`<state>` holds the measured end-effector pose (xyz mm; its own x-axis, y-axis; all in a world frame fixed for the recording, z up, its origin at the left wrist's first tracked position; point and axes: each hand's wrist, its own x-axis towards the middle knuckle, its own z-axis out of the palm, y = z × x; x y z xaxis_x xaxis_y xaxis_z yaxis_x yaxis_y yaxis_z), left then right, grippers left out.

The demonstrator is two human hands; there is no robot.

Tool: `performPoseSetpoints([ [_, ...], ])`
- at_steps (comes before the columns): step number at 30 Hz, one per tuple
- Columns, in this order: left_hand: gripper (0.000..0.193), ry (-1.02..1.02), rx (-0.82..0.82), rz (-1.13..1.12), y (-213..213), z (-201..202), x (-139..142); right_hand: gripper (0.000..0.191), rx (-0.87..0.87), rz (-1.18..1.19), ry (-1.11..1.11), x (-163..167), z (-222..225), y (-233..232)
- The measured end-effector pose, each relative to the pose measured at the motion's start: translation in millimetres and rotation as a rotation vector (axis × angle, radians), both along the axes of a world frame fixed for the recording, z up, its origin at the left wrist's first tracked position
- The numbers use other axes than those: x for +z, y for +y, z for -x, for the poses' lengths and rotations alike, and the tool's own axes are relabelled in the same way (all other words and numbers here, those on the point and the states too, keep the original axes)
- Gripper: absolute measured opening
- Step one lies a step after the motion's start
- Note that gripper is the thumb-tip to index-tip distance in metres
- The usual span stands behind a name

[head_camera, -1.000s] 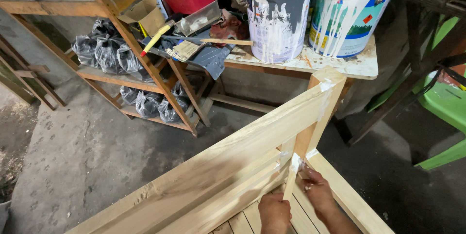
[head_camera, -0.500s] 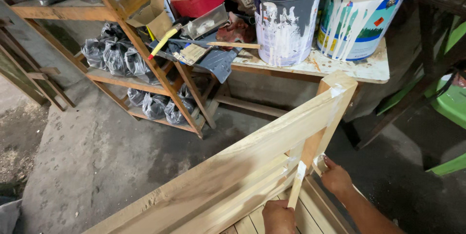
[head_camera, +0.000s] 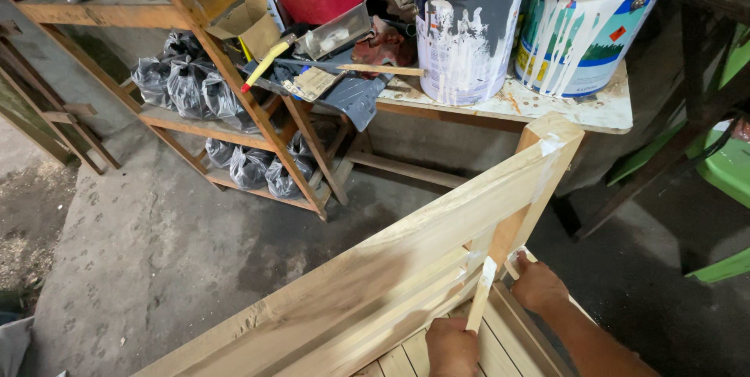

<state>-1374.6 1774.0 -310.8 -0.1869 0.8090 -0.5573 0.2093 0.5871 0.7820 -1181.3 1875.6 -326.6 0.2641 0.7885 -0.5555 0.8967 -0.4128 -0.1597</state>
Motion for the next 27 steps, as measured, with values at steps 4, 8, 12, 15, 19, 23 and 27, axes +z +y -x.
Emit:
performPoseSetpoints([
  [4, 0.018, 0.057, -0.064, -0.05, -2, 1, 1, 0.08, -0.001, 0.03, -0.008, 9, 9, -10],
  [8, 0.017, 0.051, -0.061, 0.022, -4, 2, 3, 0.082, 0.068, -0.027, -0.035, 9, 11, -15],
  [12, 0.017, 0.065, -0.033, 0.008, -6, 2, 0, 0.083, 0.085, 0.003, -0.042, 10, 13, -17],
  [15, 0.017, 0.067, -0.021, -0.037, -8, 3, -6, 0.081, 0.073, 0.01, -0.055, 14, 16, -20],
  [19, 0.016, -0.008, 0.049, 0.056, -10, 1, -5, 0.083, 0.063, 0.043, -0.041, 25, 20, -24],
  [23, 0.016, -0.011, 0.025, 0.048, -11, 3, 0, 0.084, 0.059, 0.03, -0.03, 34, 23, -29],
  [27, 0.016, 0.021, -0.004, 0.048, -13, 3, 0, 0.083, 0.075, -0.012, -0.021, 37, 21, -35],
])
